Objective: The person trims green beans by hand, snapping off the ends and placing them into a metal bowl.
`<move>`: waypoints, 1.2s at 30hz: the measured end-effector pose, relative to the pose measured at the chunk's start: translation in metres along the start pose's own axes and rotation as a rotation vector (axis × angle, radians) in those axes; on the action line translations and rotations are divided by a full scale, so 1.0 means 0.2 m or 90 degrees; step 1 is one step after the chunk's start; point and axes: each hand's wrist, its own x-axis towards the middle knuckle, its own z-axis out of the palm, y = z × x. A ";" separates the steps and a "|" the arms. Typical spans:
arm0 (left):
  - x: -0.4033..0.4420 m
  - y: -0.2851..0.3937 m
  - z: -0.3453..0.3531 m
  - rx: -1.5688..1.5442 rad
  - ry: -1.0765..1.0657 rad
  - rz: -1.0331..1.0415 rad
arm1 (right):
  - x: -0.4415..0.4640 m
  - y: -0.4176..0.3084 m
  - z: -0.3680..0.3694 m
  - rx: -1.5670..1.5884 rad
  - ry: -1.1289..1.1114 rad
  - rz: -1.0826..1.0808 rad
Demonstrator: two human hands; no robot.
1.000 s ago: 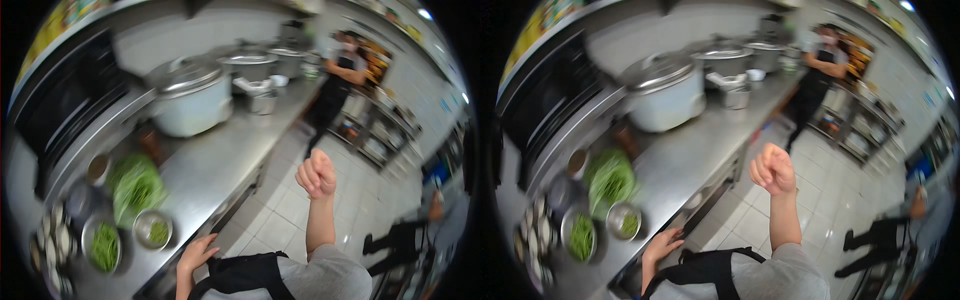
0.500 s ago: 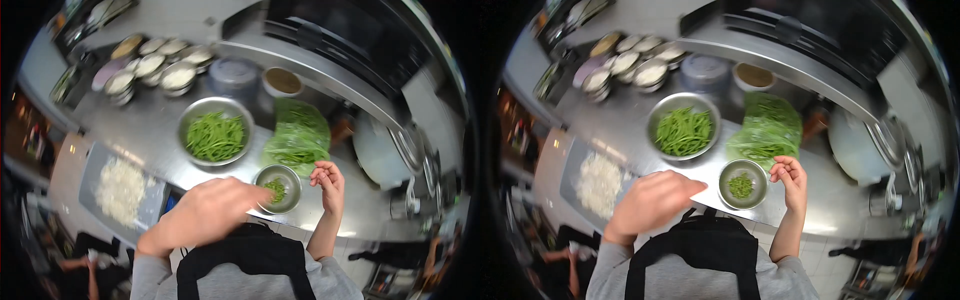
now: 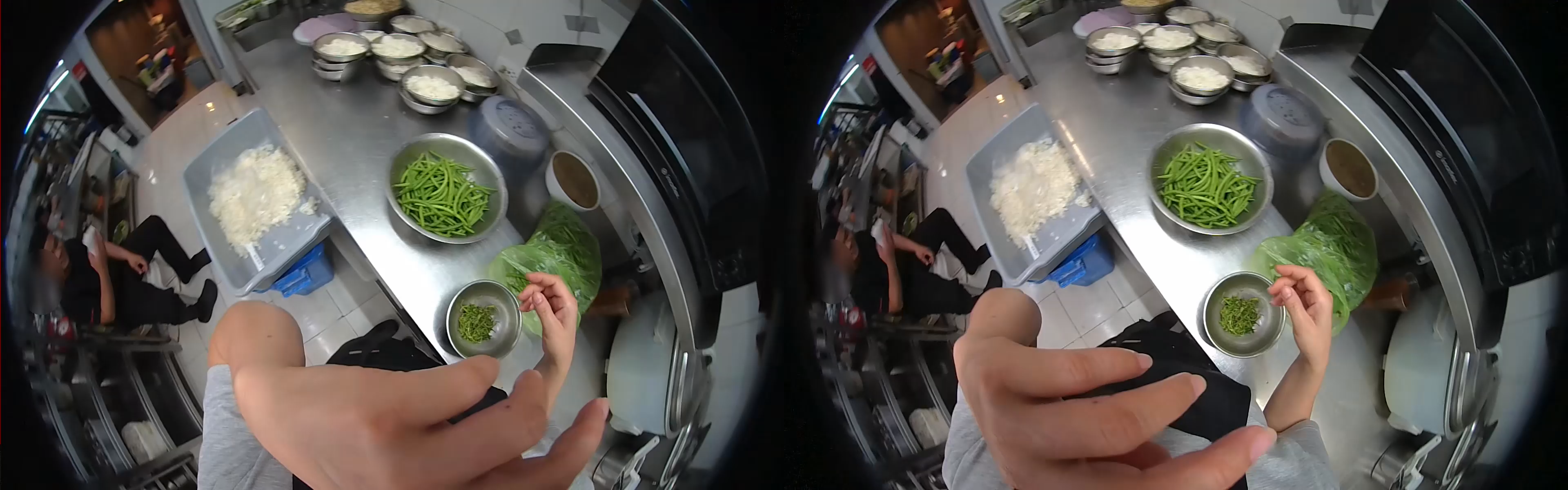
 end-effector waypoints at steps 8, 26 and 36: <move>-0.01 0.23 -0.21 0.182 -0.069 -0.152 | 0.09 0.15 0.36 0.087 -0.356 0.053; -2.39 3.04 -1.19 0.434 -0.885 -1.586 | -0.26 0.08 1.51 -0.187 -0.907 -0.271; -1.69 4.02 -0.45 0.895 -0.295 -1.793 | -0.45 -0.03 1.81 -0.264 -1.023 -0.423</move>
